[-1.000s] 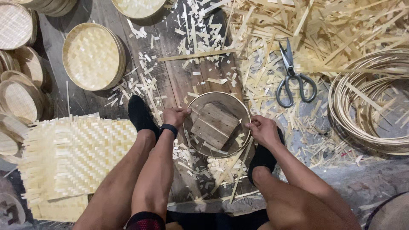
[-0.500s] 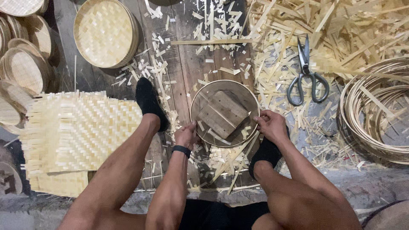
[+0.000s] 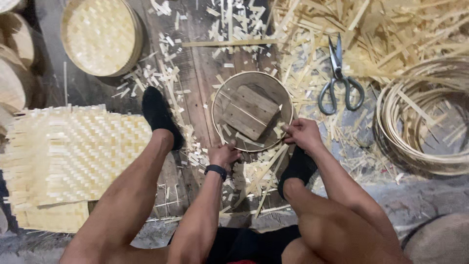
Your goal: The person constructs a bamboo steamer or basket by trimming a woven bamboo sheet with shears, fitting it into a circular bamboo frame, and securing the edges.
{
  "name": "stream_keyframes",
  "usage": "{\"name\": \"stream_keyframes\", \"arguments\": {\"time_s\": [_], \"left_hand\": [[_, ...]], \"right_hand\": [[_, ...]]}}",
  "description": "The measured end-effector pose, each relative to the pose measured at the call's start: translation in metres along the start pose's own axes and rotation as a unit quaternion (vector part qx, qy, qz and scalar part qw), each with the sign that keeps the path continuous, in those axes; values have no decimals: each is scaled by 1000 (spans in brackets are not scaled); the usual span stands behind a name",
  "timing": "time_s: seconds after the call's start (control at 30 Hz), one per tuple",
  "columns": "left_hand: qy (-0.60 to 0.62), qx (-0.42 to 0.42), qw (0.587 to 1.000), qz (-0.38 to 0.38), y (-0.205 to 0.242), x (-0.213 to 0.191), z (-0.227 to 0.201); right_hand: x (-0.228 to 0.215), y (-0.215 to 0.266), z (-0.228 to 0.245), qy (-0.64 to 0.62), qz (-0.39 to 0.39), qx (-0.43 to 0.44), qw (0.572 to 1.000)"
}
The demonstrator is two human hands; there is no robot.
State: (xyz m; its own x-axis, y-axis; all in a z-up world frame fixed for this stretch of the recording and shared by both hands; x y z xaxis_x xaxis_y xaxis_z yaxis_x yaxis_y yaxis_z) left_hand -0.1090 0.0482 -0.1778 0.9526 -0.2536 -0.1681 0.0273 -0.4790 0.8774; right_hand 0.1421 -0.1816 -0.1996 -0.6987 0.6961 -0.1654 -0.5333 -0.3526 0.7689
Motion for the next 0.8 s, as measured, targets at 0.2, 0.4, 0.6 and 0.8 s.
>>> {"name": "stream_keyframes", "arguments": {"time_s": [0.2, 0.4, 0.6, 0.8], "left_hand": [[125, 0, 992, 31, -23, -5, 36], [66, -7, 997, 37, -26, -4, 28], [22, -3, 992, 122, 11, 15, -35], [-273, 498, 808, 158, 137, 57, -183]], "right_hand": [[1, -2, -8, -7, -34, 48, 998], [3, -1, -3, -26, -51, 6, 998], [-25, 58, 116, 326, -151, -180, 916], [6, 56, 207, 245, -51, -241, 938]]}}
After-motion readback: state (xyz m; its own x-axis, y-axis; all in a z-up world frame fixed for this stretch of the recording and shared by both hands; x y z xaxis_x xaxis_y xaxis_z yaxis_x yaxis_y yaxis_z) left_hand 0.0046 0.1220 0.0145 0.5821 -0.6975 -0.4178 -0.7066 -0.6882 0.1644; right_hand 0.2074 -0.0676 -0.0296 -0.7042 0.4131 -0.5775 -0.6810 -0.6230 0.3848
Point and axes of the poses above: each hand's wrist, its own y-axis away from the middle knuckle, its own x-axis out of the palm, z = x × y, the point moved 10 cm from there along -y, towards the middle knuckle, and after that the axes turned 14 degrees about y, right-handed, at the moved point
